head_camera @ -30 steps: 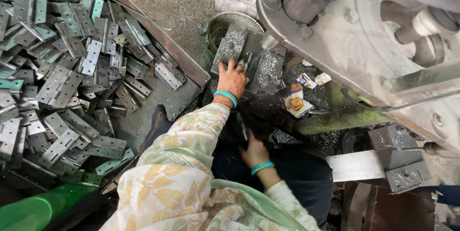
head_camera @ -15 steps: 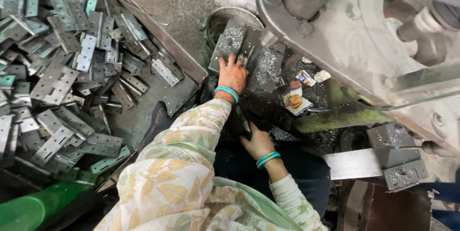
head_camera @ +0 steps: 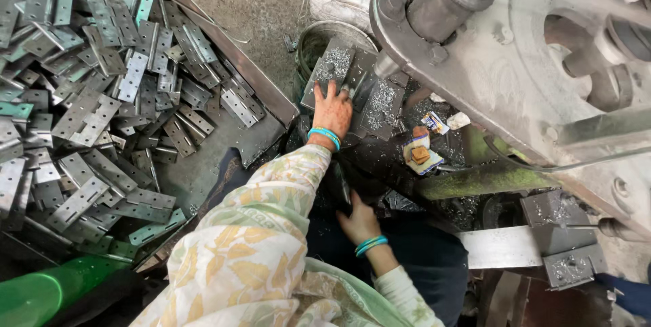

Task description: The person picks up metal brackets from a bin and places them one by one into an industrial machine to be processed, while another person assists by operating the machine's mechanism.

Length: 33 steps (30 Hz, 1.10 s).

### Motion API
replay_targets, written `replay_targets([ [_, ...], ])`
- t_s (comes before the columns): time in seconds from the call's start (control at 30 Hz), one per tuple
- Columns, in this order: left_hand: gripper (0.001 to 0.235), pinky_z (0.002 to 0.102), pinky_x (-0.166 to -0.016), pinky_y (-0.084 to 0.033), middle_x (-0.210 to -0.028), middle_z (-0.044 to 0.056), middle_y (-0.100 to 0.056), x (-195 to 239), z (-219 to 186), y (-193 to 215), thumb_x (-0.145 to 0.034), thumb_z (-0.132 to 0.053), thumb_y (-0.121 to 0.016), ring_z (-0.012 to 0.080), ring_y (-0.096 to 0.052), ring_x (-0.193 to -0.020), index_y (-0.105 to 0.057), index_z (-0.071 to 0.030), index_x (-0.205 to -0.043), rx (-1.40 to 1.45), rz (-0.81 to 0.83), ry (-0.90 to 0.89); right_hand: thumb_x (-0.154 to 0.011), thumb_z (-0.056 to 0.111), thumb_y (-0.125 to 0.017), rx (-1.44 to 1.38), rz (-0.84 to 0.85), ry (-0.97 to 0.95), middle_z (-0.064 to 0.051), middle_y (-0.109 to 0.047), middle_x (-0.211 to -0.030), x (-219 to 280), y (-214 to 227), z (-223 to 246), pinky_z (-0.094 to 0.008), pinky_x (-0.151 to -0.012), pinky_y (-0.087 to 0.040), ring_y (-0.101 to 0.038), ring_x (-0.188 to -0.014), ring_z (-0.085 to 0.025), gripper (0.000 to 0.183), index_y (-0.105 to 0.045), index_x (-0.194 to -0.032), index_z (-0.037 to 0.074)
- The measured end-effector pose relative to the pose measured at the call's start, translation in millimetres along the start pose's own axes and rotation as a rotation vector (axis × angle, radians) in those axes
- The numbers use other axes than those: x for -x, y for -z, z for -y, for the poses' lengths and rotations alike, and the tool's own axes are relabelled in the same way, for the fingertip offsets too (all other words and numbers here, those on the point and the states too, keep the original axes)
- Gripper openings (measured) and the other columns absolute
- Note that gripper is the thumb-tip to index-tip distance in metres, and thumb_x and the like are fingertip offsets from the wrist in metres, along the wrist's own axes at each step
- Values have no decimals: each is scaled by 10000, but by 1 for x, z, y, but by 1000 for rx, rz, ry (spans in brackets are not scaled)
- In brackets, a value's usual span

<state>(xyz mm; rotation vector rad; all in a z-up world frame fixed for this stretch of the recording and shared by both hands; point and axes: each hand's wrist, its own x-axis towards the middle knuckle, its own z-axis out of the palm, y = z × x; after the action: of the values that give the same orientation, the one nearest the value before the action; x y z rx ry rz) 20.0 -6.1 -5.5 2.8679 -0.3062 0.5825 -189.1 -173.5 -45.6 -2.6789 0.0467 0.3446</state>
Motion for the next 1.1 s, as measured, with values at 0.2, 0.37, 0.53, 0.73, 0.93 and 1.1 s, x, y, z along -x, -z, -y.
replay_targets([
  [0.2,302,725,-1133,-237,-1344,27,-632,-19,-5,-12,-926,-192,-545,360,-398,-1372,-770,-108,-1110,42,10,57,-891,336,-738,116,125,-30,-285,-730,-1042,-12,37,22,-538,-866,-569,-695,-985,-467,592,-539,-1419,159],
  [0.37,284,715,-1153,-242,-1333,31,-636,-11,-4,-12,-984,-197,-531,369,-379,-1425,-767,-110,-1116,33,91,44,-842,273,-722,-52,-52,-33,-252,-724,-1056,6,-30,-7,-554,-807,-581,-691,-977,-464,697,-461,-1484,198],
  [0.53,295,727,-1120,-244,-1369,58,-622,2,-2,-10,-926,-204,-543,395,-371,-1397,-774,-112,-1084,67,25,-8,-832,275,-732,-16,-66,4,-253,-727,-1063,-2,-49,-20,-546,-820,-580,-698,-970,-459,745,-421,-1502,177],
  [0.73,322,742,-1136,-220,-1435,42,-586,12,-3,-12,-954,-252,-532,395,-345,-1432,-762,-115,-1134,69,65,17,-816,275,-746,44,23,-36,-285,-697,-1095,-1,-6,5,-560,-867,-553,-665,-1007,-488,768,-413,-1500,168],
  [0.93,357,759,-1122,-200,-1410,35,-591,-9,-5,-18,-963,-266,-519,369,-352,-1409,-754,-81,-1157,106,15,35,-878,346,-743,106,32,77,-302,-712,-1093,-19,34,8,-539,-894,-568,-688,-1023,-479,680,-481,-1460,112],
  [1.1,343,750,-1136,-200,-1362,32,-615,-13,-5,-16,-965,-246,-522,378,-350,-1436,-758,-85,-1153,100,72,39,-801,286,-729,96,4,6,-279,-706,-1058,2,-48,-27,-555,-819,-565,-682,-949,-484,834,-378,-1548,159],
])
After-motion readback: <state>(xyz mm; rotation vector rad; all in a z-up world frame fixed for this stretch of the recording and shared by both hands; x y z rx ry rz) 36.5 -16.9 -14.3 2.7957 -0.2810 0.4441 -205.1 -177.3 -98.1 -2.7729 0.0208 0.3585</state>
